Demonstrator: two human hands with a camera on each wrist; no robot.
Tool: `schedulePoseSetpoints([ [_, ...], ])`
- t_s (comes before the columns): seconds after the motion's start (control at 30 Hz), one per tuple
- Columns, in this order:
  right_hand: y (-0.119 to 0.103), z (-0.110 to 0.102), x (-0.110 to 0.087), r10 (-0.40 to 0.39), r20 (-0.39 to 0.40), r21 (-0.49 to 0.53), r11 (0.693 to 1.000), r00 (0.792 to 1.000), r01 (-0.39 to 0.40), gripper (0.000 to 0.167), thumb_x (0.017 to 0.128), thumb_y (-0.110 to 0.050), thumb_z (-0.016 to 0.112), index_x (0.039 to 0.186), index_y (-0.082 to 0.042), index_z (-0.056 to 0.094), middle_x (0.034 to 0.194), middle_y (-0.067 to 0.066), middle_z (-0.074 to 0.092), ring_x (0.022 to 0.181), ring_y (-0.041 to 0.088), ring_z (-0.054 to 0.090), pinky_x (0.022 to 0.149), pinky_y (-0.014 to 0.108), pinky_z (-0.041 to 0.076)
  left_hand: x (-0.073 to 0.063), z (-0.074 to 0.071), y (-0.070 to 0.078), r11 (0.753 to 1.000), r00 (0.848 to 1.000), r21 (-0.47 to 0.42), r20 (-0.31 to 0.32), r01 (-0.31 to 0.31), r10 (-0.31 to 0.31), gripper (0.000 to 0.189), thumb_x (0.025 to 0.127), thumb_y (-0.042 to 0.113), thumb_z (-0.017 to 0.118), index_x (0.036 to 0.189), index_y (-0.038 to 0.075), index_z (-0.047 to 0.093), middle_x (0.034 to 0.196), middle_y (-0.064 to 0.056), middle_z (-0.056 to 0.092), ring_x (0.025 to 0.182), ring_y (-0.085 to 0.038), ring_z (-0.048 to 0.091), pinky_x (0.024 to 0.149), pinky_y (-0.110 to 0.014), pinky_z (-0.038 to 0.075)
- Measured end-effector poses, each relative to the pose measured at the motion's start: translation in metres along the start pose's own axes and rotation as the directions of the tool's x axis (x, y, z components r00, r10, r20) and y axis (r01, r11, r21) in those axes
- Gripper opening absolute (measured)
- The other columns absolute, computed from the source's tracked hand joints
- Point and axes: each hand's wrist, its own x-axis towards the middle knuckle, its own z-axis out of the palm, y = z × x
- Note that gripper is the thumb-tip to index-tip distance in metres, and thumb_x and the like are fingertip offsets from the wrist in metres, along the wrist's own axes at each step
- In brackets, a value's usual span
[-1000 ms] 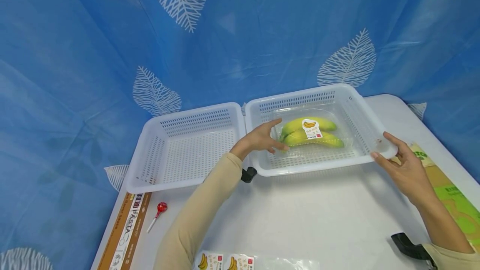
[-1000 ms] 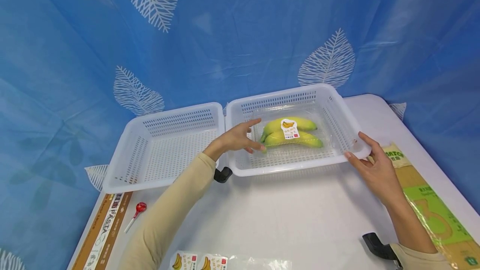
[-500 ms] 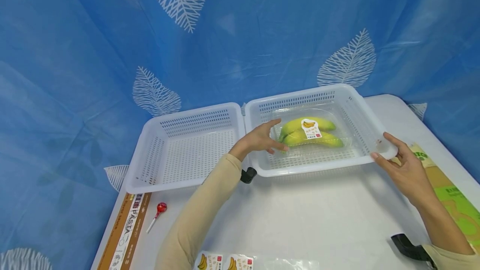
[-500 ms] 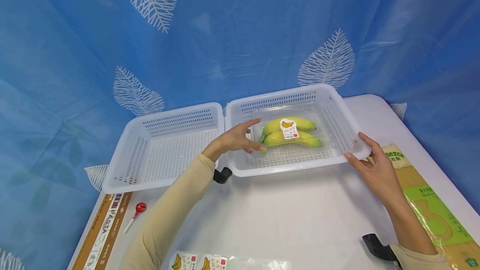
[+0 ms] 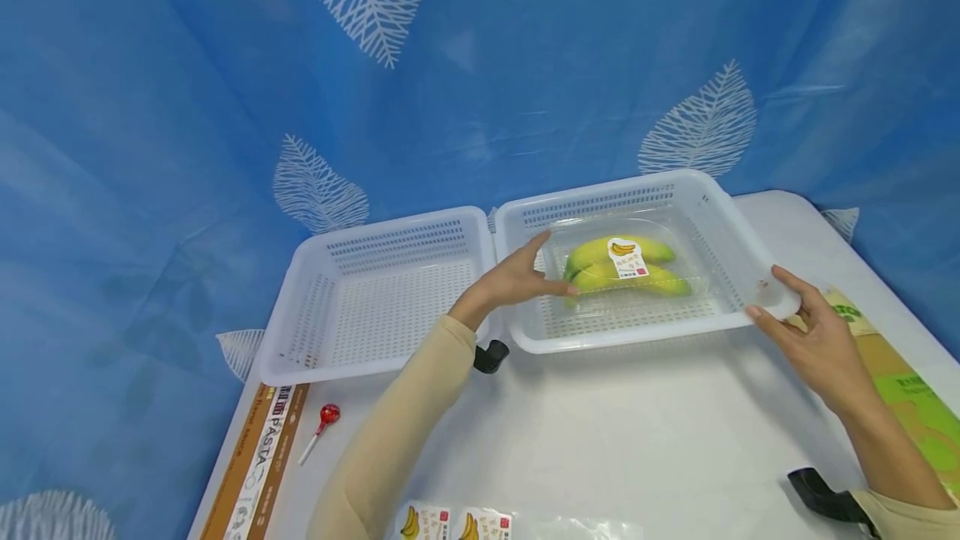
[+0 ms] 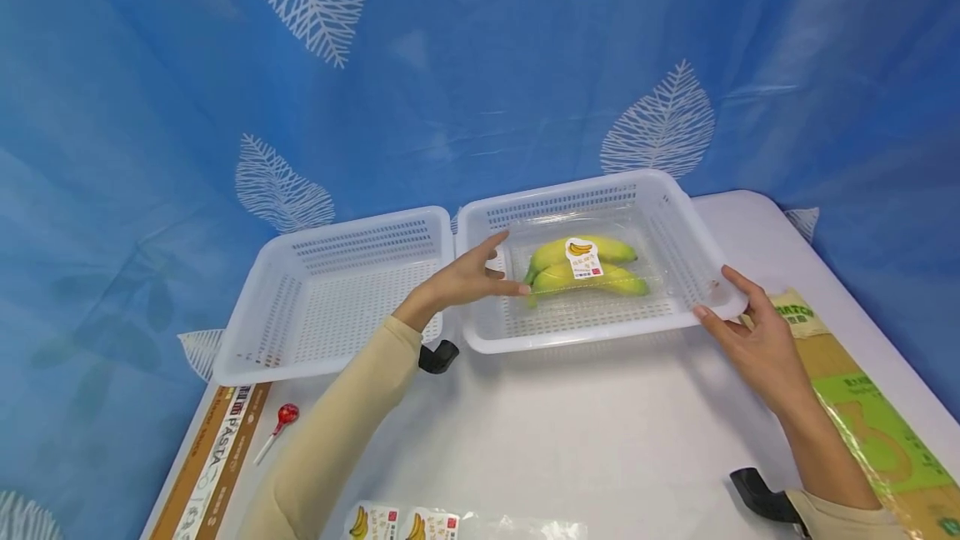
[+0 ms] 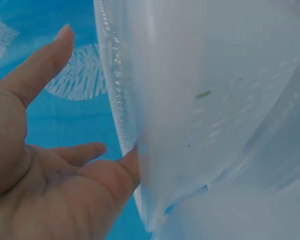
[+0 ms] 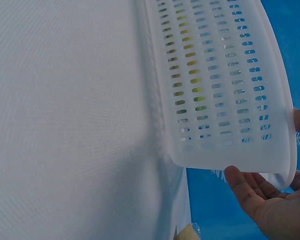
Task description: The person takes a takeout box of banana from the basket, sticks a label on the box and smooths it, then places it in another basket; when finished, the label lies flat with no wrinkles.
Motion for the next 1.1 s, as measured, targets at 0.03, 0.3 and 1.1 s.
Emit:
schedulePoseSetpoints([
  [0.03,0.000,-0.001,0.000,0.005,-0.001,-0.007,1.000,1.000,-0.005,0.077,0.098,-0.030,0.060,0.158,-0.032,0.013,0.156,0.029,0.024,0.132,0.039,0.039,0.066,-0.001,0.037,-0.003,-0.001,0.000,1.000,1.000,-0.002,-0.007,-0.017,0.017,0.104,0.084,0.039,0.077,0.158,0.030,0.004,0.166,-0.002,0.009,0.138,-0.031,0.044,0.112,-0.048,0.039],
  [0.3,0.000,-0.003,0.000,0.006,0.002,-0.031,0.999,1.000,-0.006,0.077,0.098,-0.030,0.060,0.158,-0.030,0.012,0.157,0.030,0.022,0.135,0.044,0.034,0.064,0.001,0.034,-0.033,0.003,-0.012,0.993,0.988,0.019,-0.100,-0.115,0.116,0.083,0.093,0.040,0.067,0.158,0.026,0.017,0.159,-0.006,0.031,0.131,-0.022,0.052,0.099,-0.042,0.051],
  [1.1,0.009,-0.007,-0.001,-0.031,-0.017,-0.057,0.998,0.999,0.030,0.072,0.101,-0.031,0.054,0.158,-0.032,0.009,0.160,0.021,0.022,0.145,0.037,0.026,0.076,0.007,0.037,-0.122,0.035,-0.035,0.915,0.878,0.018,-0.274,-0.402,0.391,0.056,0.098,0.021,0.062,0.148,0.013,0.040,0.137,-0.007,0.056,0.123,-0.020,0.056,0.094,-0.031,0.053],
])
